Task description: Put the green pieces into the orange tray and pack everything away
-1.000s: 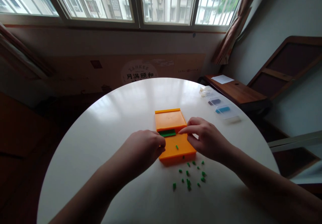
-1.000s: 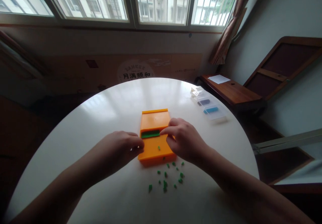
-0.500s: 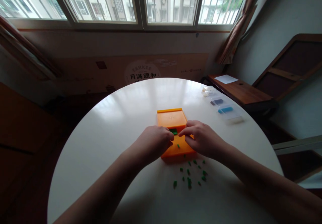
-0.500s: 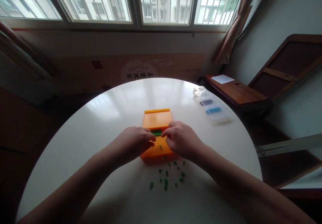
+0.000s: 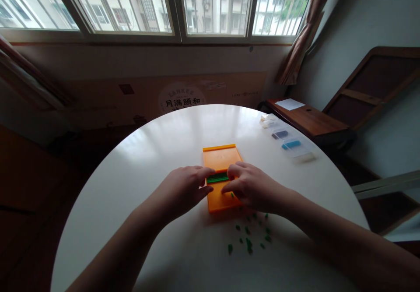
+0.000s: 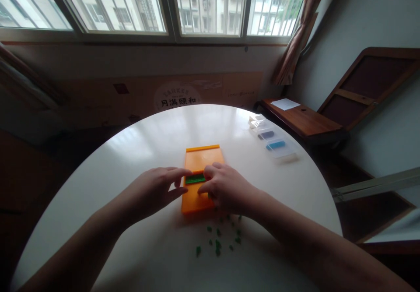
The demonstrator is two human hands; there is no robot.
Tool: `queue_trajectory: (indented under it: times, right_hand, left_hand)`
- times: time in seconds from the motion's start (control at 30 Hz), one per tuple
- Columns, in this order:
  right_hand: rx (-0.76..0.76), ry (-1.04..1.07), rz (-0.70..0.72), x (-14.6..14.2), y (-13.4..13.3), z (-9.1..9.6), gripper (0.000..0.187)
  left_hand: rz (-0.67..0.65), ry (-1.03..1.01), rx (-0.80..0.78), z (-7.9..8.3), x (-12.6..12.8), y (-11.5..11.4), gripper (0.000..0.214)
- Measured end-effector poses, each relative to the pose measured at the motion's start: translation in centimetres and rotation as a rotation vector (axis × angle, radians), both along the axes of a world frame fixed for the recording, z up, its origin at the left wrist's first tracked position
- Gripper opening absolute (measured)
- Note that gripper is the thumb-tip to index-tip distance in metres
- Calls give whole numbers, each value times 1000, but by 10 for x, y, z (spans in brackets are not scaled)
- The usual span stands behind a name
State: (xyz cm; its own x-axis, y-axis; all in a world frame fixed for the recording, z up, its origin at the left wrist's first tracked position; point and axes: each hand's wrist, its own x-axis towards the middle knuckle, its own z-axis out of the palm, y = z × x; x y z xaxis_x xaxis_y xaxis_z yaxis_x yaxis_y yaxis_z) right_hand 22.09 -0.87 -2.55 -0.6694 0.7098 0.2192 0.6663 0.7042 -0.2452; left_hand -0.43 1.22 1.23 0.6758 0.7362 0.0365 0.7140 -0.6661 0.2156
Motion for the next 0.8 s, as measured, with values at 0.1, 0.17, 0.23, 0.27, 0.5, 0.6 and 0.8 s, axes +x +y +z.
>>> queue_trajectory:
  times: [0.1, 0.17, 0.23, 0.27, 0.5, 0.6, 0.8]
  right_hand:
    - [-12, -18, -27, 6, -1, 4, 21]
    - [-18, -43, -52, 12, -2, 7, 22]
    - [-14, -75, -86, 15, -3, 10, 21]
    - [-10, -87, -106, 16, -3, 10, 20]
    - [10, -106, -275, 11, 2, 5, 15]
    - [14, -80, -334, 11, 4, 3, 17]
    - [47, -31, -340, 21, -1, 5, 24]
  left_hand:
    - [36, 6, -3, -1, -1, -1, 38]
    - [60, 19, -9, -2, -2, -1, 43]
    - [84, 31, -15, -1, -2, -2, 47]
    - [93, 37, -19, -1, -2, -2, 48]
    - [117, 79, -44, 0, 0, -8, 62]
    - [120, 98, -85, 0, 0, -10, 68]
    - [118, 137, -167, 2, 2, -11, 77]
